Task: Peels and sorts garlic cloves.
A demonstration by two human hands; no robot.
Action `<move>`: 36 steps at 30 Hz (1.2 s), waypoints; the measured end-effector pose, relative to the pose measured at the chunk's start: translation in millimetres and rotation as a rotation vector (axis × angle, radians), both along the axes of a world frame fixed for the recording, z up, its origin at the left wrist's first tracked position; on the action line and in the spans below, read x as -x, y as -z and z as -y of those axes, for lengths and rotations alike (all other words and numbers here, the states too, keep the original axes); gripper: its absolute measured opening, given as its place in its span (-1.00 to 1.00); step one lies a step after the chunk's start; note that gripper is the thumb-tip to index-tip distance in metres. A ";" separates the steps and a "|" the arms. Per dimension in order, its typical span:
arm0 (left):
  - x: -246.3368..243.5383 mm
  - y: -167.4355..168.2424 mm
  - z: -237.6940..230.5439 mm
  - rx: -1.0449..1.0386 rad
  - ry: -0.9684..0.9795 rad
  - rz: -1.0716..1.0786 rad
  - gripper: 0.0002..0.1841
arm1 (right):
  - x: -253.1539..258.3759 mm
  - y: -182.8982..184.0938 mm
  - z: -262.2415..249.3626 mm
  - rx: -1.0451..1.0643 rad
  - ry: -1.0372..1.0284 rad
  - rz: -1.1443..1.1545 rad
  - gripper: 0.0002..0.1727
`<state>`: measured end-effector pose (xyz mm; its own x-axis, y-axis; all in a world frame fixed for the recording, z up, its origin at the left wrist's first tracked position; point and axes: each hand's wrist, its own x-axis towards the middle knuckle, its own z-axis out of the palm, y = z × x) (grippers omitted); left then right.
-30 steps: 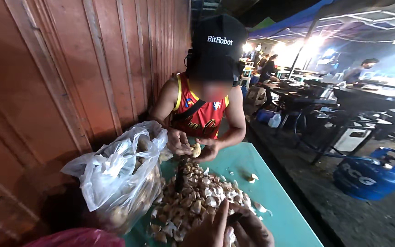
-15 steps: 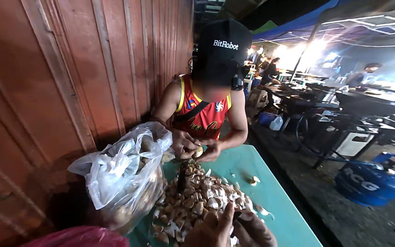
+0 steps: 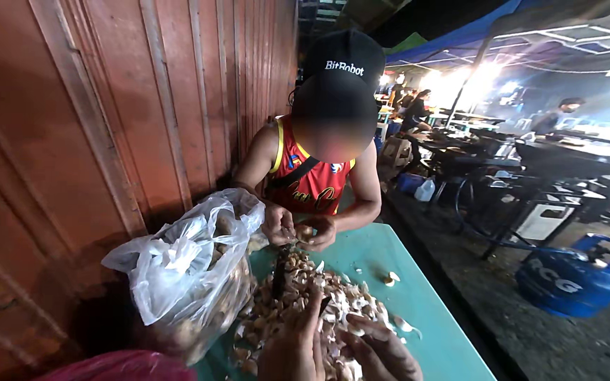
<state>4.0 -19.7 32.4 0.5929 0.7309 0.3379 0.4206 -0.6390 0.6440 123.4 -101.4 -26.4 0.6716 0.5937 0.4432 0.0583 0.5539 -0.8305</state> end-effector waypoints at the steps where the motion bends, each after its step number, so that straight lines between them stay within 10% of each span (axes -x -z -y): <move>1: -0.1 -0.6 1.3 0.013 0.011 0.014 -0.54 | -1.3 1.2 -0.7 -0.006 -0.010 -0.012 -0.61; 10: -6.7 3.6 20.1 -0.009 0.231 -0.020 -0.54 | -4.3 6.6 -4.8 -0.001 0.121 0.128 -0.54; 26: -1.4 2.7 4.5 0.018 0.058 0.052 -0.54 | -4.8 2.0 -4.2 -0.085 0.034 0.124 -0.67; 36: -0.5 -5.7 5.2 0.097 0.055 0.027 -0.63 | -9.9 0.5 -4.1 -0.247 -0.112 -0.262 -0.66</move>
